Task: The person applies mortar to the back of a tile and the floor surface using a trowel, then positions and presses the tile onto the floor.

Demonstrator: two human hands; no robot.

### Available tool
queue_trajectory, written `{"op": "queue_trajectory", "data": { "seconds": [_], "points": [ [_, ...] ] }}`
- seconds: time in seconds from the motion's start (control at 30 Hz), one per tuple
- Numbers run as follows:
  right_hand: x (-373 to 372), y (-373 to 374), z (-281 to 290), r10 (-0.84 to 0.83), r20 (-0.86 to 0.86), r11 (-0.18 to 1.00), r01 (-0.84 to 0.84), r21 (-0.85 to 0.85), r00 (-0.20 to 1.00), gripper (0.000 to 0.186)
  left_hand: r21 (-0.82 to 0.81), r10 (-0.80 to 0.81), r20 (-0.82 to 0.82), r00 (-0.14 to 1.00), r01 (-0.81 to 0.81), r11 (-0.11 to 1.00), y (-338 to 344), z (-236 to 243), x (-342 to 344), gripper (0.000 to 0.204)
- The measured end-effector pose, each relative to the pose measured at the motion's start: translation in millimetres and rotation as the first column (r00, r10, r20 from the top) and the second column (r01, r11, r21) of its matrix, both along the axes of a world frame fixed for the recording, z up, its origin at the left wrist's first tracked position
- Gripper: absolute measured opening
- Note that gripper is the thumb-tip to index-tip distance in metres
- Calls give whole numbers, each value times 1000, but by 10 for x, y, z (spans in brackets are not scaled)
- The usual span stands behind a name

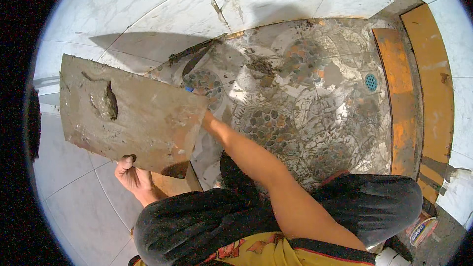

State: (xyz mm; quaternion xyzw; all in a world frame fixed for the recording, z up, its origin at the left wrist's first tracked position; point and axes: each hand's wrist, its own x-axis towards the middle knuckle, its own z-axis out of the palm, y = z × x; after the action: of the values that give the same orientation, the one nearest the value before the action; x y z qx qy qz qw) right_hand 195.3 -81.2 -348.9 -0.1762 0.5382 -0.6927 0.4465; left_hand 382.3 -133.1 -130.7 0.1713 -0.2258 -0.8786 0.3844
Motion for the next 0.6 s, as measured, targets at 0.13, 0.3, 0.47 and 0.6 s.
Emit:
{"op": "queue_trajectory", "data": {
  "seconds": [0.13,0.3,0.47,0.6],
  "points": [
    [-221,-255,-121,82,419,962,38,-270,904,41,-33,-69,-66,995,67,997,-20,2,47,54],
    [-489,-473,22,218,60,974,-213,-77,974,48,-54,93,81,992,-89,995,-8,-4,106,58],
    [-36,-66,322,-35,-117,991,49,124,993,47,-33,20,-9,1000,-20,999,-27,3,36,63],
    [-170,-78,471,-185,-80,953,199,230,979,46,-31,16,61,998,-14,999,-13,72,29,53]
  ]
}}
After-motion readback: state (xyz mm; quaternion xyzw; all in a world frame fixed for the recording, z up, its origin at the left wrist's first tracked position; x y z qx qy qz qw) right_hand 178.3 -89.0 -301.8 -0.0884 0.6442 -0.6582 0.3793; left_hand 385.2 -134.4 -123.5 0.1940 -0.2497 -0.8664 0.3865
